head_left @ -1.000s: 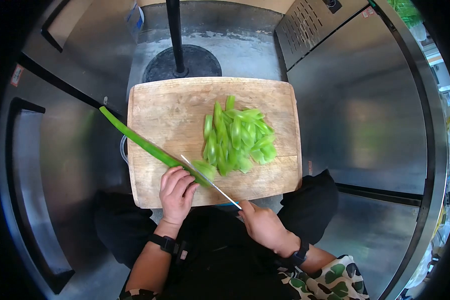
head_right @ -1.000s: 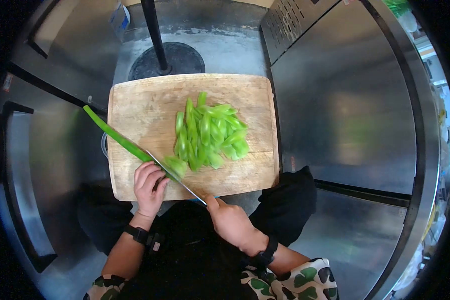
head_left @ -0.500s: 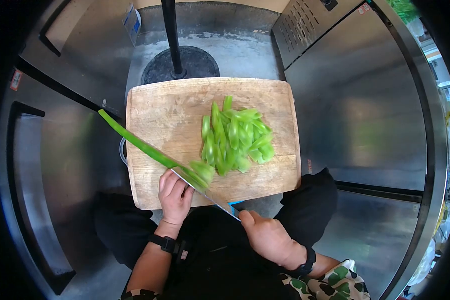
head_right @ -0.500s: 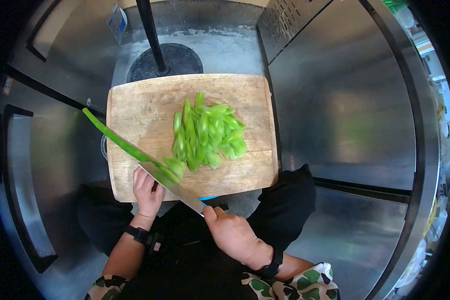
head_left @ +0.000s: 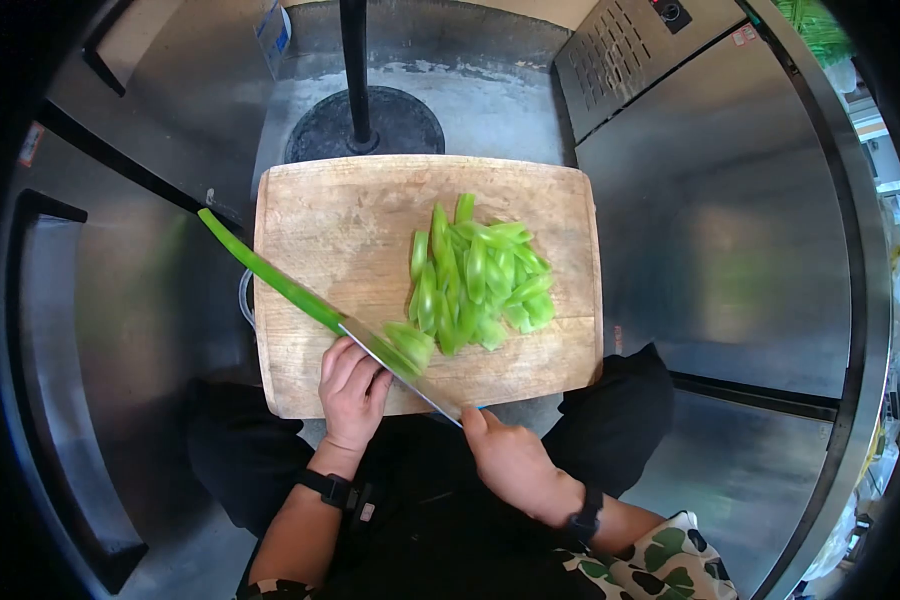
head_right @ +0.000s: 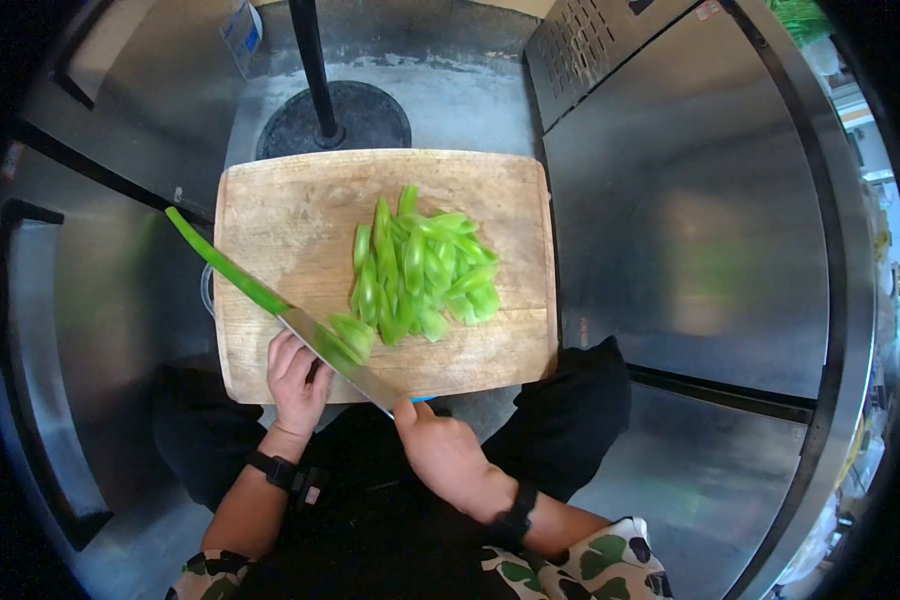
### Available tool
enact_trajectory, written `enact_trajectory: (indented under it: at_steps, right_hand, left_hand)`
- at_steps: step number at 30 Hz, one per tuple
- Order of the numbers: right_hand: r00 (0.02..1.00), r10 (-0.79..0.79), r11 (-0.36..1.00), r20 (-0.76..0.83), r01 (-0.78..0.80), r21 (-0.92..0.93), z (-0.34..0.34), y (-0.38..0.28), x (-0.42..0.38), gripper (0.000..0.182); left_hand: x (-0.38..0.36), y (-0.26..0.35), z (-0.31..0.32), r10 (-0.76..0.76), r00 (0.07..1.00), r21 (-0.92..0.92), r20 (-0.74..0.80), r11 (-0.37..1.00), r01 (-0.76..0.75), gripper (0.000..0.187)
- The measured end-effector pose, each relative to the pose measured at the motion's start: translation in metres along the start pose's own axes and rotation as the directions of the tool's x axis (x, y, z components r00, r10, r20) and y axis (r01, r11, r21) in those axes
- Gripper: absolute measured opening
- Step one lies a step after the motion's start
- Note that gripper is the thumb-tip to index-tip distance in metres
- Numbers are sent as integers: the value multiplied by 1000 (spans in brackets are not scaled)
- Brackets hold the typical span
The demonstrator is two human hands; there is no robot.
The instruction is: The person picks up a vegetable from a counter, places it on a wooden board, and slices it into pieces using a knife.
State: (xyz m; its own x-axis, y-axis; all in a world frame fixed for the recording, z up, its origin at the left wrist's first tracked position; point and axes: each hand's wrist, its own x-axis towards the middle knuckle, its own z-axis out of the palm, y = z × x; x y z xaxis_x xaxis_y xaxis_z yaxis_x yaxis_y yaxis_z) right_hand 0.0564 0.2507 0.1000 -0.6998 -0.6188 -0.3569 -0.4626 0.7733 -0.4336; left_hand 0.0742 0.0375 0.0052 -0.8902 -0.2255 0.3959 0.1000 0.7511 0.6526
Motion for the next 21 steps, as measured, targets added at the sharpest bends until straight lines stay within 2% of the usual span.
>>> enact_trajectory:
  at_steps: [2, 5, 8, 9, 12, 21]
  right_hand:
    - [997, -27, 998, -72, 24, -52, 8, 0, 13, 15]
    - [1000, 8, 999, -7, -8, 37, 6, 9, 21, 21]
    - [998, 58, 985, 35, -63, 163, 2, 21, 19, 18]
    - [998, 69, 970, -15, -63, 234, 1, 20, 16, 19]
    - [996, 79, 966, -40, -67, 249, -19, 3, 5, 18]
    - [999, 42, 990, 25, -45, 133, -28, -9, -15, 20]
  left_hand:
    - [1, 1, -1, 9, 1000, 5, -5, 1000, -9, 26]
    - [7, 4, -5, 8, 1000, -66, 17, 998, -7, 24]
    - [10, 1, -9, -11, 1000, -95, 17, 995, 13, 22]
    - [12, 1, -11, 21, 999, -87, 26, 996, -18, 22]
    - [11, -1, -11, 34, 999, -92, 18, 995, -33, 21]
    - [12, 2, -11, 36, 999, -59, 1, 998, -36, 18]
